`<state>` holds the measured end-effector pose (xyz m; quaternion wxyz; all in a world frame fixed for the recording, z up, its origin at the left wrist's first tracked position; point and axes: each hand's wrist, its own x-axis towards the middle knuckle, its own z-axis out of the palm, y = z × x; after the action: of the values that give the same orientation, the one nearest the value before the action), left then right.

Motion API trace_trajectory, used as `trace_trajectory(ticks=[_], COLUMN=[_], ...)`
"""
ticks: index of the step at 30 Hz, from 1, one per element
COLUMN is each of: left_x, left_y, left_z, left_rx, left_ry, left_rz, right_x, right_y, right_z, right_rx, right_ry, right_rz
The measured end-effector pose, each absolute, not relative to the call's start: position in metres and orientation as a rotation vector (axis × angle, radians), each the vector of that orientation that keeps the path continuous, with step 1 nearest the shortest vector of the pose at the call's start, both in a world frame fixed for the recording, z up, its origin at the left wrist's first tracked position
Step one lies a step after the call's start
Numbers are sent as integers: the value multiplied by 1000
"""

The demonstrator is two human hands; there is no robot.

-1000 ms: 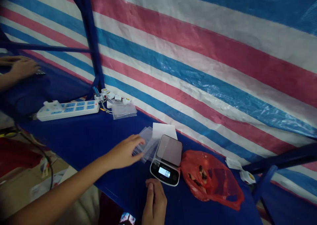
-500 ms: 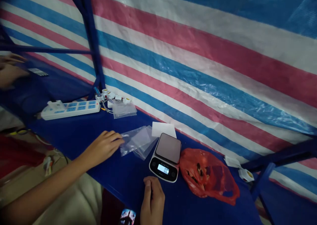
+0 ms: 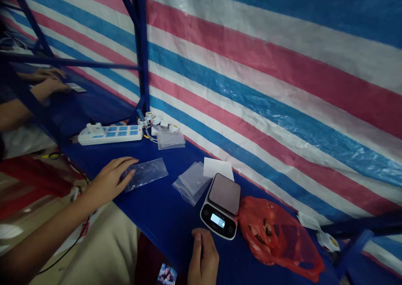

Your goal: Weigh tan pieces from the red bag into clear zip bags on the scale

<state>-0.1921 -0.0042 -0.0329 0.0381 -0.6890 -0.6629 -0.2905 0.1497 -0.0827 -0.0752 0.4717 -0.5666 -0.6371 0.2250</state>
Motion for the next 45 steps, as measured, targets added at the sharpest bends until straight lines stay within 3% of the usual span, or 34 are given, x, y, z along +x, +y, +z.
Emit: trace_trajectory(ticks=[10, 25, 28, 32, 35, 38, 45], left_x=[-132, -135, -135, -155, -180, -198, -203], left_y=[67, 67, 66, 47, 22, 4, 8], left_z=[-53, -62, -50, -13, 4, -4, -46], left_rx=[-2192, -2206, -2204, -2001, -1742, -1670, -1788], left_ry=[-2387, -2472, -2440, -2248, -2541, -2829, -2881], left_rz=[-412, -352, -418, -779, -677, -452, -844], right_x=[153, 147, 151, 156, 157, 157, 160], right_y=[-83, -83, -80, -80, -80, -79, -76], right_z=[-83, -87, -90, -93, -95, -98, -100], right_rx=[-1367, -1363, -1339, -1329, -1302, -1308, -1276], right_ry=[-1576, -1508, -1548, -1576, -1638, -1617, -1682], right_rz=[551, 627, 608, 610, 593, 561, 540])
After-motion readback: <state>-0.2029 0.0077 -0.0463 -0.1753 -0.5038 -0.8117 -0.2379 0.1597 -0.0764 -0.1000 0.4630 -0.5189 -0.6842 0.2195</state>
